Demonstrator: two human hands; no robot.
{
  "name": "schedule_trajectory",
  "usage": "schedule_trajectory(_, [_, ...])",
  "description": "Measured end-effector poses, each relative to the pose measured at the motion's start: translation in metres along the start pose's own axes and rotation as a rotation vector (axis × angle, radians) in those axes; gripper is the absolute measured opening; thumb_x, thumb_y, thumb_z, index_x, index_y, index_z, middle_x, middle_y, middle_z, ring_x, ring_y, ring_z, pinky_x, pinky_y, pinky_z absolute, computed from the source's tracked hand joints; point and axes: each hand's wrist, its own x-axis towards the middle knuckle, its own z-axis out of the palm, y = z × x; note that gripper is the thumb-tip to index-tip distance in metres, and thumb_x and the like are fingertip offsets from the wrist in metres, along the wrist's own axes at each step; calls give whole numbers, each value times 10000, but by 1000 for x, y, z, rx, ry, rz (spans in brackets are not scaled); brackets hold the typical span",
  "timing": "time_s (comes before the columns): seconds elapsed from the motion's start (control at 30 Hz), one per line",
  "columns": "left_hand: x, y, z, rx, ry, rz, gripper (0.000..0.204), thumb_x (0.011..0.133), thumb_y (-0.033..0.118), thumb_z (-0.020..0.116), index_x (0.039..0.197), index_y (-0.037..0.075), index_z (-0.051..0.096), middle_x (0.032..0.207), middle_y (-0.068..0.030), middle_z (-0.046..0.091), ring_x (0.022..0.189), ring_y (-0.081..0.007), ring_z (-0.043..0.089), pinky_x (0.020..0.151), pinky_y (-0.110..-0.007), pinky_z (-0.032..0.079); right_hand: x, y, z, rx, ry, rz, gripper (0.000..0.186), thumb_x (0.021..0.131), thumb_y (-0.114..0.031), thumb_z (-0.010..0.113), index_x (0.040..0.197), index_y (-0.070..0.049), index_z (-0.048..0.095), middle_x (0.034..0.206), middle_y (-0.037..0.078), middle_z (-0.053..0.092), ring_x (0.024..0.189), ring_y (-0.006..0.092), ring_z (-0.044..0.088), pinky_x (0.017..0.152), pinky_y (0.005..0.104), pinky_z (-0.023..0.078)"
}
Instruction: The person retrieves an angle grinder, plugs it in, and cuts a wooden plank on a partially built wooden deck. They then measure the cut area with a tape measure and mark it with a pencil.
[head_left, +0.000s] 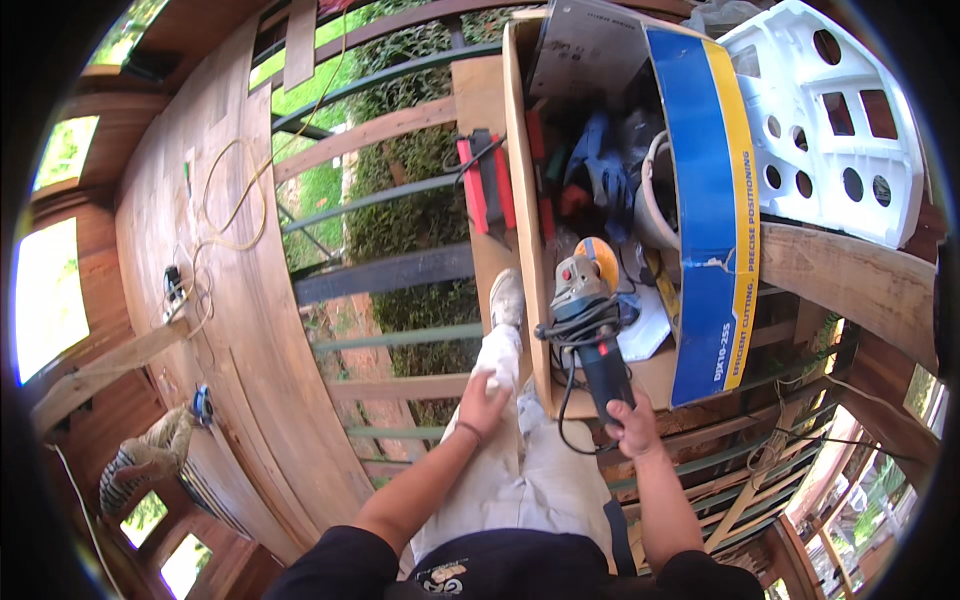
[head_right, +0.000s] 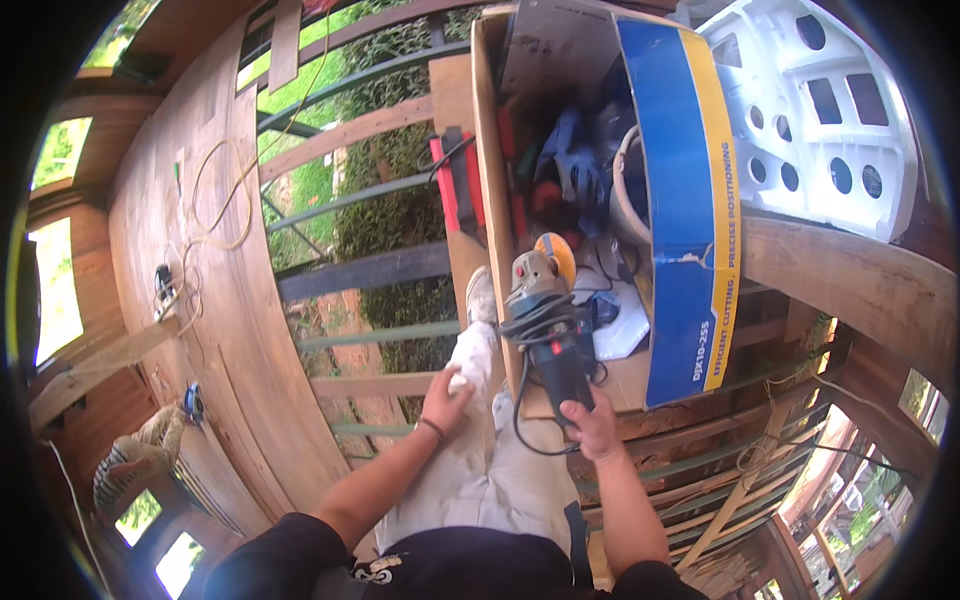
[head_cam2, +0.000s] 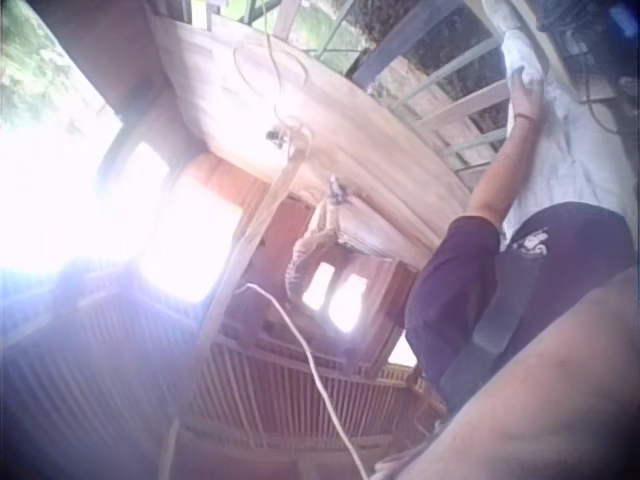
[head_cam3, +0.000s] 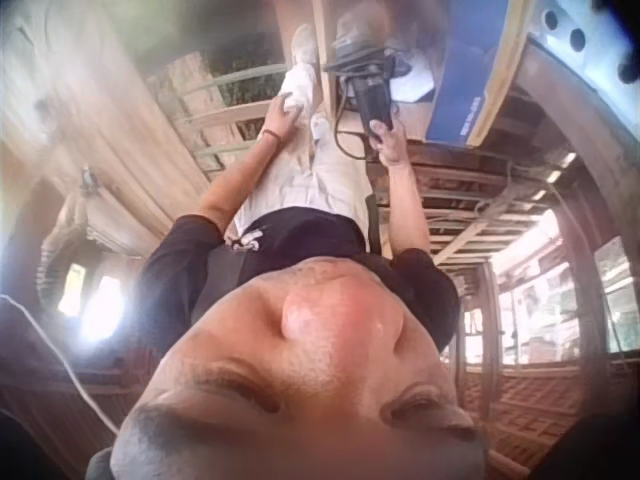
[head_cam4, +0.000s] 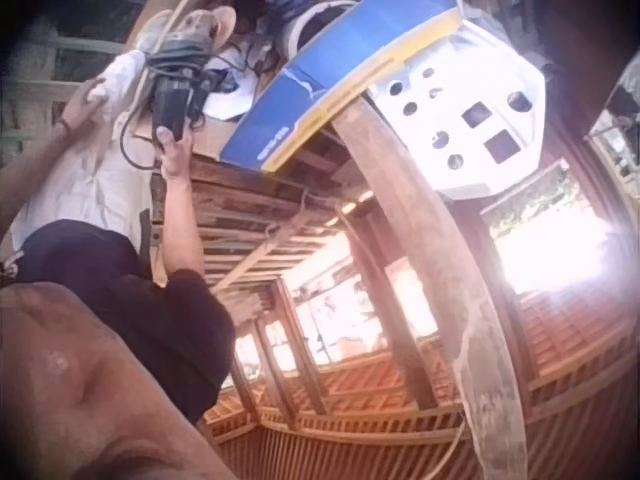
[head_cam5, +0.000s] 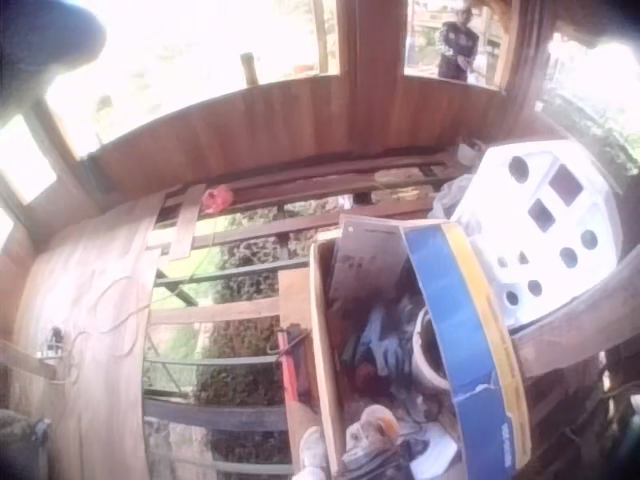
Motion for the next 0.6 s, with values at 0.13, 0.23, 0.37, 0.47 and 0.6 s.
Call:
schedule_trajectory(0.13, [-47,9,8,-788,-94,14,713,1001,498,636,1516,47,437,1422,-123,574,1336,-252,531,1137,-396,408,-73,55,-14,-156,-117,89,580,784,-360,899,1173,-30,623,789,-36,577,577,49,494,462,217,358])
schedule_trajectory(0.23, [-91,16,10,-937,-249,-40,788,984,553,647,1556,75,390,1442,-94,574,1326,-189,537,1102,-357,424,-103,77,-23,-346,-179,163,567,724,-279,938,1126,3,654,819,-3,640,646,89,564,572,257,464])
schedule_trajectory(0.37, [-146,3,35,-1304,-269,-168,842,928,564,719,1547,102,385,1393,-83,614,1275,-191,595,1082,-379,476,-122,95,-25,-784,-228,127,616,696,-264,936,1171,29,676,982,73,732,873,181,678,836,345,554])
schedule_trajectory(0.47, [-174,-27,63,-1536,-156,-233,866,893,549,763,1527,94,387,1380,-89,625,1238,-219,635,1094,-412,497,-126,109,-18,-1077,-267,188,662,680,-308,945,1187,17,669,1001,125,742,899,204,706,838,350,558])
schedule_trajectory(0.6, [-208,-77,87,-1760,-103,-176,795,902,506,764,1471,31,476,1378,-131,650,1268,-249,633,1131,-434,474,-129,137,3,-1251,-345,143,729,685,-367,936,1234,8,638,997,182,747,922,302,744,853,400,576])
